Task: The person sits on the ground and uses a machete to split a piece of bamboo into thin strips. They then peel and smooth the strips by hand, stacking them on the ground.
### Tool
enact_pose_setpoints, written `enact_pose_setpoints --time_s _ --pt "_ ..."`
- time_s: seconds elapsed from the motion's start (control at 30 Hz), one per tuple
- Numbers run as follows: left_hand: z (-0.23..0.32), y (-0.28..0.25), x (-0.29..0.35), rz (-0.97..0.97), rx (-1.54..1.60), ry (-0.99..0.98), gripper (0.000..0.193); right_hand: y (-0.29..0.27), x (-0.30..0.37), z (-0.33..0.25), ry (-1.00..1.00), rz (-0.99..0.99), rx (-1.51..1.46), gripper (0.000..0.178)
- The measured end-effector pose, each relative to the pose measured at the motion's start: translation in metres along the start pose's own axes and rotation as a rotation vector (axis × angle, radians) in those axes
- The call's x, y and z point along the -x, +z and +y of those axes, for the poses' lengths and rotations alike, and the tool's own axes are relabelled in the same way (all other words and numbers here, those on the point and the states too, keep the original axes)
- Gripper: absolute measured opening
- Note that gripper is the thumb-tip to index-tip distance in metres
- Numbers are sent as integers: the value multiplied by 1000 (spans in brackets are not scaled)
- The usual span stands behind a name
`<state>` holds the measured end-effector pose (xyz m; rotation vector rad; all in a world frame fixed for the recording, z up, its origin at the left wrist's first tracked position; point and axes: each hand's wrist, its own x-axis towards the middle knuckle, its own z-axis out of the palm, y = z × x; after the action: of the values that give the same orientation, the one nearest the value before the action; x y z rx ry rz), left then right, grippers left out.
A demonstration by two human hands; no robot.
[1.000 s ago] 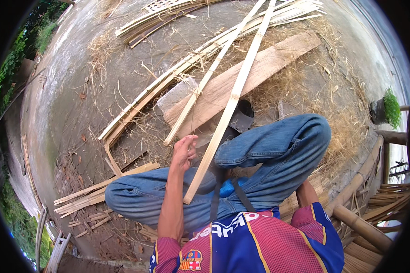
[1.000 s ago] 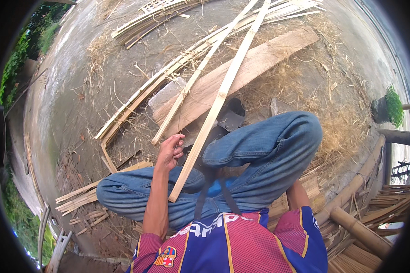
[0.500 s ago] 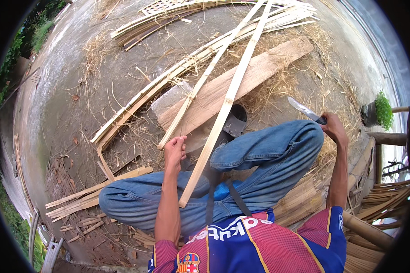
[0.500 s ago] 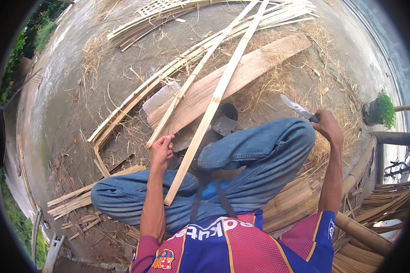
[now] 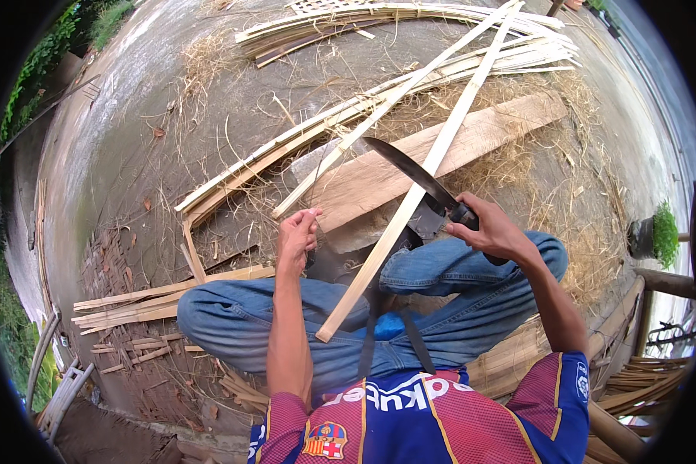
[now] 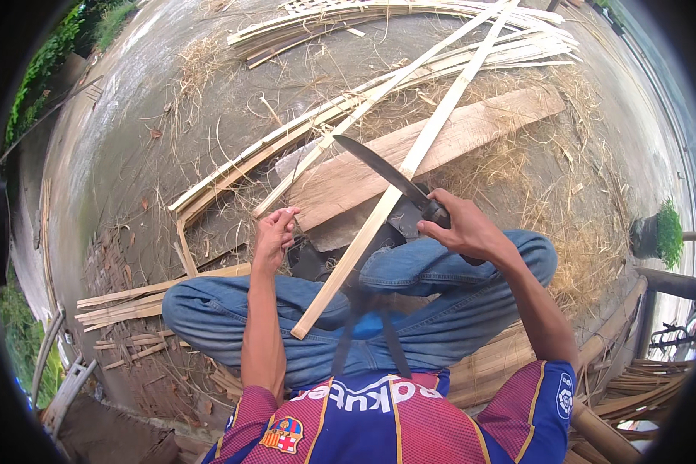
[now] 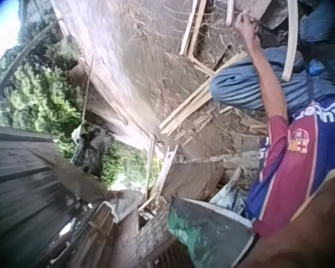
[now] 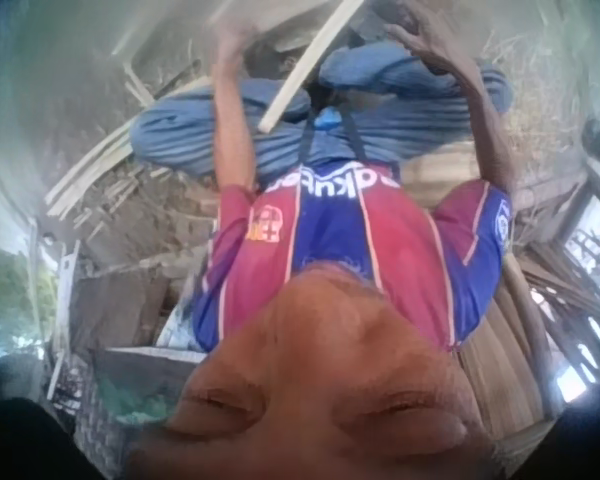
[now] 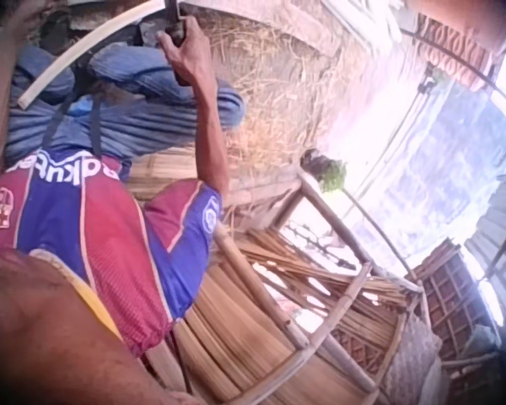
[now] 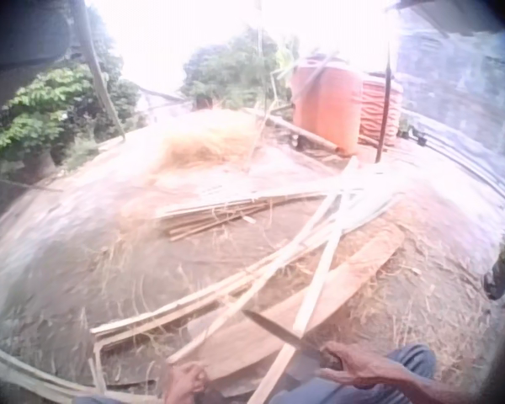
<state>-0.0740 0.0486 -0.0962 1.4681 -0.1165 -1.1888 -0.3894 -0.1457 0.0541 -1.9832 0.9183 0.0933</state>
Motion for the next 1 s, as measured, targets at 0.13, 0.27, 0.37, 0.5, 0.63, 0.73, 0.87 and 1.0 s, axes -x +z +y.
enact_pose_setpoints --time_s 0.13,0.27,0.37,0.5,0.63,0.73,0.87,1.0 --pt "-15 -3 0 33 60 -59 23 38 -31 7 -152 0 382 41" --pt "-23 -5 -5 23 198 -133 21 47 -43 1 -183 -72 559 41" --pt "-26 -5 -7 26 255 -163 20 51 -49 -4 -240 -49 608 39" --pt "-29 -5 -9 27 290 -167 21 60 -51 -17 -316 86 473 37" --pt "-27 -5 -10 32 292 -178 21 60 -65 -11 -216 -48 604 36" --pt "-26 -3 -9 39 292 -182 22 56 -67 -19 -231 8 601 34" --pt "-27 -5 -5 30 263 -139 24 59 -62 -22 -270 255 439 34" --pt "-16 5 9 -81 299 -56 27 22 -67 3 -86 616 407 38"
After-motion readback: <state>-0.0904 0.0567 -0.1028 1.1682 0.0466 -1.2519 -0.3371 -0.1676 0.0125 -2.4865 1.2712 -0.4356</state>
